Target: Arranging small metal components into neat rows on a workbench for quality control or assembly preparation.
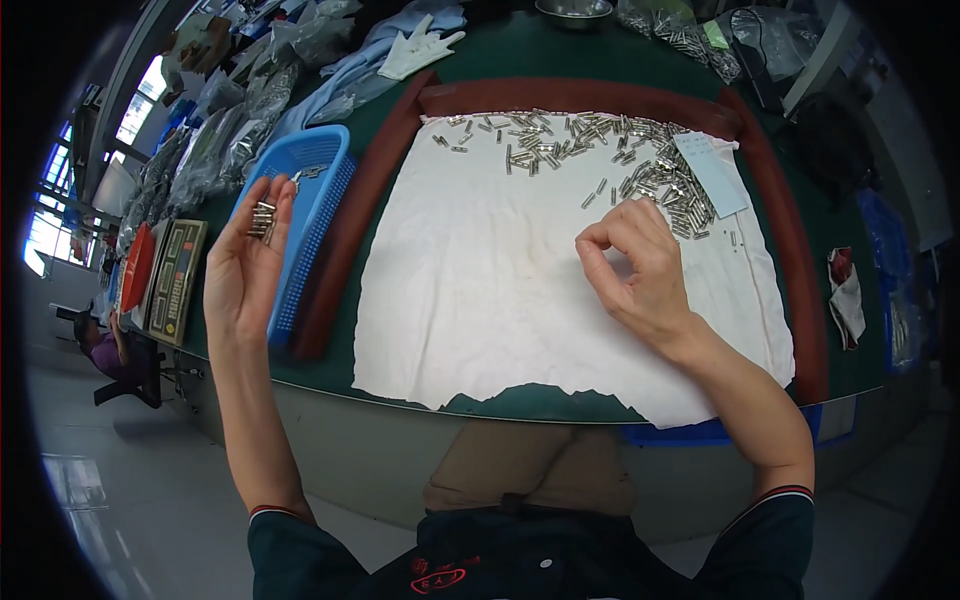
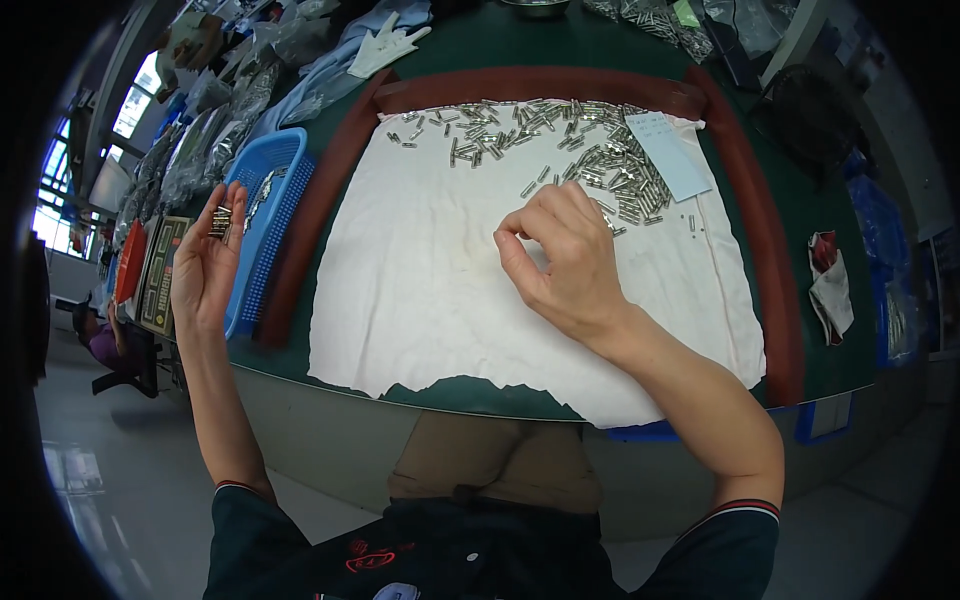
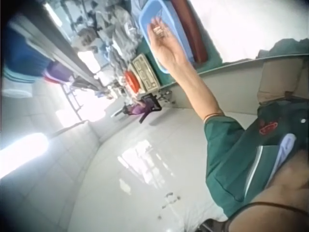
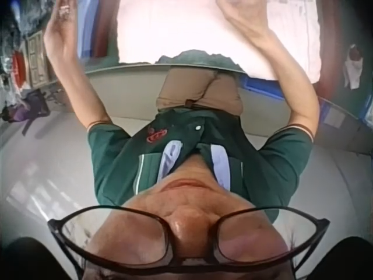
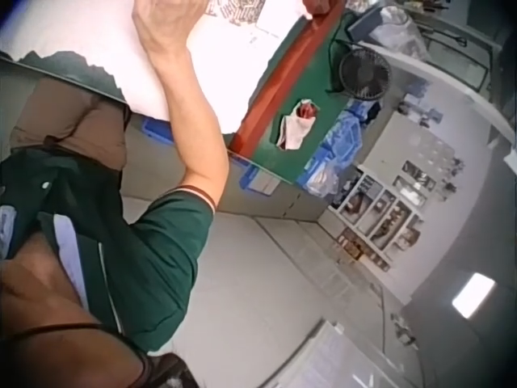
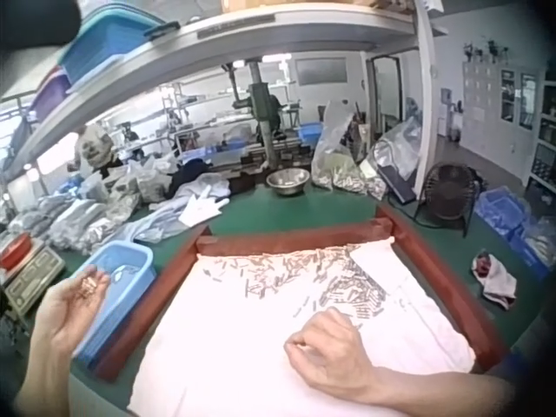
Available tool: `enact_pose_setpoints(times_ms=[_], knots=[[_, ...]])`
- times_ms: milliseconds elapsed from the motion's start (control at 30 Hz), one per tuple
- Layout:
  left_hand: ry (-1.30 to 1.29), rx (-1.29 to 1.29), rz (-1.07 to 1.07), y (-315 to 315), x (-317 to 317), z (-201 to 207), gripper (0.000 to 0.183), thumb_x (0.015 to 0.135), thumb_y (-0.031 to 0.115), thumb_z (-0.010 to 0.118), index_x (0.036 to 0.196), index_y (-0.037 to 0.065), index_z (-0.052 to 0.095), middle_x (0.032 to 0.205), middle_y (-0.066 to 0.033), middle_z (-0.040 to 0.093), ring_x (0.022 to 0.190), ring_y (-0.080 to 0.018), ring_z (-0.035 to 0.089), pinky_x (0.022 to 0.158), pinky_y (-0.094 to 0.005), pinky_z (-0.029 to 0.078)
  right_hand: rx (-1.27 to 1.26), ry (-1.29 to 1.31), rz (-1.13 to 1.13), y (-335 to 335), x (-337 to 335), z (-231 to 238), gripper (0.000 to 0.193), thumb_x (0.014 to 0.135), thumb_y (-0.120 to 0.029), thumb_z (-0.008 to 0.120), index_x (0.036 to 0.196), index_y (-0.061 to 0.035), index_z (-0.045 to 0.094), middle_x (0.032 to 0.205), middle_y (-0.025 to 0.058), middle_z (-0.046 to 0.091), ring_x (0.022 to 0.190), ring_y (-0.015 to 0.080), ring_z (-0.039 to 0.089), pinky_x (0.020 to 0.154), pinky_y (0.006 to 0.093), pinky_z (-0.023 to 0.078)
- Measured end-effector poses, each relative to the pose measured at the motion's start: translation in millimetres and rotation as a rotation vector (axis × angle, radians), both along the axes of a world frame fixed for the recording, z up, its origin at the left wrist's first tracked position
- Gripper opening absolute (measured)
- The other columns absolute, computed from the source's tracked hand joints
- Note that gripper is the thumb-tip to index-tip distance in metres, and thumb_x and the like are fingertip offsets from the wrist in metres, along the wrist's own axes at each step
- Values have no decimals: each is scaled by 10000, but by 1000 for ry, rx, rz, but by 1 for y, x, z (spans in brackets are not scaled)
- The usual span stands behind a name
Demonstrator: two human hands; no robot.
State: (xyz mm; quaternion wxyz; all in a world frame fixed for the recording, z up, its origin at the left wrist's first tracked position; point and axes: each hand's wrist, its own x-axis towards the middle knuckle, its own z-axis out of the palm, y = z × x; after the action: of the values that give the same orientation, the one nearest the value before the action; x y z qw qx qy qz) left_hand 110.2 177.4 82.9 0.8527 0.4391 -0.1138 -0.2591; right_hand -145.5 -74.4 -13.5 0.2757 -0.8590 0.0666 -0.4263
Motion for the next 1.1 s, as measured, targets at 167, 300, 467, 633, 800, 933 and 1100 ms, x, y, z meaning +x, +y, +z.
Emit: enact_pose_setpoints(times_ms=[167,300,467,633,800,933,1100], knots=[[-527,671,270,22,46,-2,500,978,155,511,1405,-62,368,1375,-297,438,1329,-366,427,1105,-429,383,12,7,8,-1,0,1,41,750,-42,667,731,-46,631,722,52,542,722,222,510,656,348,398],[-1504,1090,543,7,40,-17,562,875,207,648,1391,75,465,1427,-181,430,1363,-331,377,1050,-421,396,-13,84,-3,-4,4,2,30,755,10,660,768,-4,637,739,76,580,740,229,534,673,334,424],[-1249,906,-48,-86,-24,-26,265,896,110,623,1143,19,655,1015,-79,665,869,-153,603,778,-292,483,-112,208,-35,-32,30,4,36,758,-39,648,724,-40,638,729,52,591,759,241,552,688,373,412],[-1321,898,-306,-150,-20,-78,323,831,139,663,1107,-29,643,1018,-139,626,889,-219,598,797,-323,491,-131,448,-55,-64,78,8,103,771,-35,611,819,-12,699,836,116,658,887,294,583,838,425,463],[-1358,831,-269,-179,-18,-105,378,800,206,710,1085,-32,637,1003,-138,586,928,-262,593,836,-354,485,-145,539,-25,-80,109,10,123,761,-60,619,845,-25,703,863,102,657,915,292,575,841,422,460],[-1390,680,-253,-188,-14,-115,350,791,222,713,1031,-21,638,993,-127,582,950,-264,581,845,-359,475,-259,511,135,-91,125,5,207,749,-92,632,934,-43,709,885,99,654,957,292,562,861,422,456],[-1393,747,-220,-196,-25,-113,354,768,234,710,992,-31,636,978,-137,578,921,-269,580,815,-366,473,-290,692,130,-103,131,14,251,752,-138,650,983,-49,696,944,96,652,1000,279,546,899,392,449]])
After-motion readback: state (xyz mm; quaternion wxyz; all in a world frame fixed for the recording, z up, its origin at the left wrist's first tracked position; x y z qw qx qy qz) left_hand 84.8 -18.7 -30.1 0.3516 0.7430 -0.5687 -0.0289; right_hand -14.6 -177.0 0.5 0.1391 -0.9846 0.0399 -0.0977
